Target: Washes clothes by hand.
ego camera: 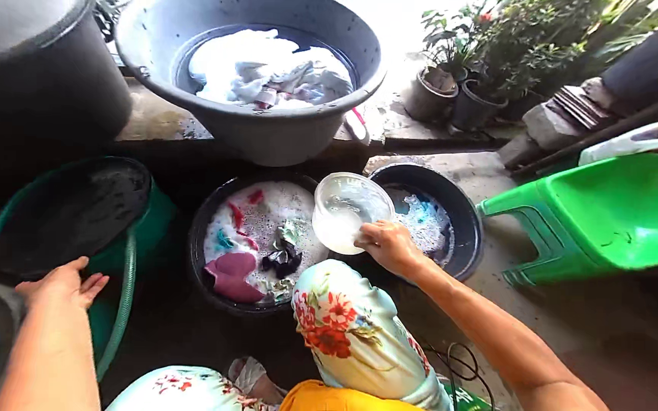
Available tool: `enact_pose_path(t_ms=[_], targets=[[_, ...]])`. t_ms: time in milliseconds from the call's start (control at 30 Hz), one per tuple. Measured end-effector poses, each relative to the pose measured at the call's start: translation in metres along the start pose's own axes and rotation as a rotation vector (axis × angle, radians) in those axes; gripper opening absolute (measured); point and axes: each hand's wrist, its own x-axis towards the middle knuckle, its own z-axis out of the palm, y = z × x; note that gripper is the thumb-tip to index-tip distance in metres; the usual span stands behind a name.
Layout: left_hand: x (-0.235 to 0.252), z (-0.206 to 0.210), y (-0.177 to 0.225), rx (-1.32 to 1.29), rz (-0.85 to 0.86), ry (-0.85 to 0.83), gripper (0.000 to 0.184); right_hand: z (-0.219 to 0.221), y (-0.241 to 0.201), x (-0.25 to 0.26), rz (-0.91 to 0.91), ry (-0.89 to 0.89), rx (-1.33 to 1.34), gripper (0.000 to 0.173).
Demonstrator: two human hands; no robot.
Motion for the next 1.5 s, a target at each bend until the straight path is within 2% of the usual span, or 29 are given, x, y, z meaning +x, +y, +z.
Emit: enact_pose_path(t_ms=[133, 333, 467, 567, 833, 967, 1133, 1367, 1500], targets=[[-0.054, -0.001, 0.016, 0.162, 0.175, 0.074, 0.097, -0.001, 0.025, -0.021, 0.164, 0.083, 0.135, 0.027], [-0.14, 0.008, 0.038, 0.251, 0.388, -0.132, 0.075, -0.006, 0.048, -0.033, 0.36, 0.166, 0.348, 0.022], [-0.172, 0.018, 0.031, 0.277, 0.476, -0.299, 0.074, -0.015, 0.055, -0.038, 0.408, 0.215, 0.448, 0.019], [-0.19, 0.024, 0.018, 0.295, 0.497, -0.379, 0.071, -0.027, 0.055, -0.041, 0.372, 0.256, 0.48, 0.015], [-0.177, 0.033, -0.031, 0.359, 0.487, -0.368, 0.069, -0.078, 0.046, -0.046, 0.206, 0.314, 0.529, 0.011], [-0.169, 0.029, -0.032, 0.36, 0.501, -0.351, 0.067, -0.101, 0.042, -0.036, 0.198, 0.346, 0.629, 0.01], [-0.171, 0.026, -0.03, 0.359, 0.484, -0.351, 0.063, -0.123, 0.034, -0.034, 0.172, 0.338, 0.612, 0.006], [-0.171, 0.022, -0.028, 0.344, 0.469, -0.331, 0.062, -0.131, 0.032, -0.044, 0.163, 0.307, 0.592, 0.006], [-0.169, 0.018, -0.029, 0.342, 0.477, -0.319, 0.061, -0.133, 0.027, -0.043, 0.216, 0.303, 0.702, 0.004]])
